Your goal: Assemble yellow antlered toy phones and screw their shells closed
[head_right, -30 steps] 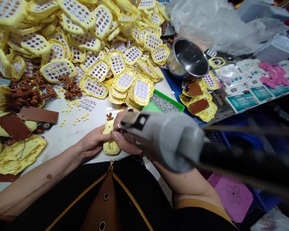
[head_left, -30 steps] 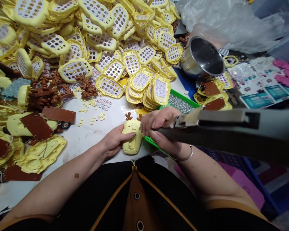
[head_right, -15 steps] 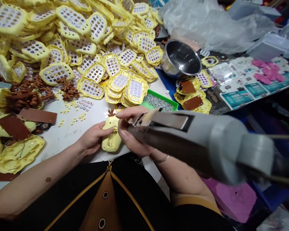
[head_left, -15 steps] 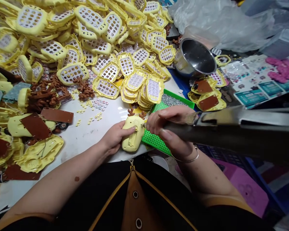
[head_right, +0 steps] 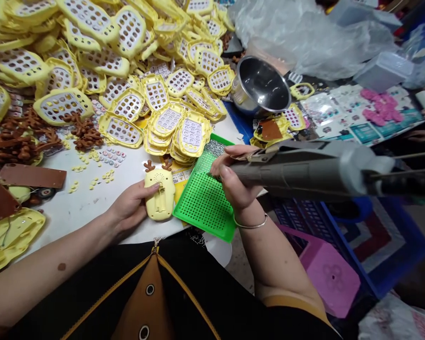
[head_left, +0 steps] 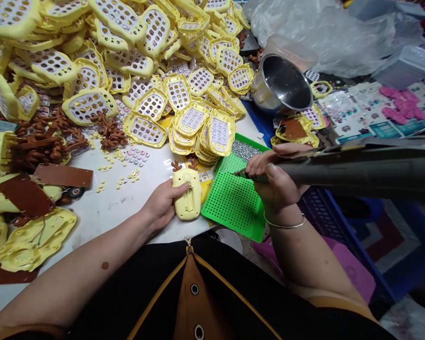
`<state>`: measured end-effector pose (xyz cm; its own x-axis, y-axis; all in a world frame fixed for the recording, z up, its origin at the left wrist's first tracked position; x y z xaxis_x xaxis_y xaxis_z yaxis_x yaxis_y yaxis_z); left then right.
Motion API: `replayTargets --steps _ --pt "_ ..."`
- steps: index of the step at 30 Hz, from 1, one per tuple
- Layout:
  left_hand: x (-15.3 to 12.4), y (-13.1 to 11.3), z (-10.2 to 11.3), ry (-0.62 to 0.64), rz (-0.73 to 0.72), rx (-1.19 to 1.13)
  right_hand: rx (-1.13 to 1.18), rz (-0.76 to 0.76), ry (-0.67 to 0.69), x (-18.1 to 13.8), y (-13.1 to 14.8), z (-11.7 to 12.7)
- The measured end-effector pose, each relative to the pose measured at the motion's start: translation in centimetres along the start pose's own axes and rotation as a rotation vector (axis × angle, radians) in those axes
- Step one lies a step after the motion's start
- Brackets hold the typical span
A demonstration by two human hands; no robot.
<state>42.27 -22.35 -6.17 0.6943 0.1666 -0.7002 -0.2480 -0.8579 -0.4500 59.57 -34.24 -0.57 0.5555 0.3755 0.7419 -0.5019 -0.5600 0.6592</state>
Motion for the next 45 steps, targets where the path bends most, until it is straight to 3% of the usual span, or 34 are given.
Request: replayTargets --steps 12,33,36,40,45 --pt "0.2 -0.1 0.2 0.017 0.009 0.031 -0.106 -0.055 0.044 -0.7 -2.9 0.2" --pt "-0.1 -0.3 0.2 -0.032 -0.066 -0.112 -0.062 -0.022 0.1 -0.6 -2.5 -0.1" --pt "0.0 -0.2 0.4 -0.062 -0.092 -0.133 -0.027 -0.018 0.077 -0.1 -1.2 -0.4" --pt "0.0 0.0 0.3 -0.085 -0.125 -0.15 0.127 -0.037 0.013 0.0 2.6 -1.7" --pt "-0.1 0.0 0.1 -0.075 -0.129 -0.162 0.281 -0.156 0.178 -1.6 5.8 -4.4"
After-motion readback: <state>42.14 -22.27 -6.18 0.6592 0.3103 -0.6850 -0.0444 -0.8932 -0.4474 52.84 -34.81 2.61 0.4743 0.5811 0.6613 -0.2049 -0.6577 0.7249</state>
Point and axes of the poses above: each hand's wrist, its own x-axis towards the middle knuckle, its own z-axis out of the back of the hand, y = z × x, the point moved 3 cm from there along x, towards the middle knuckle, and after that the axes turned 8 degrees about z, right-handed, at the moved point
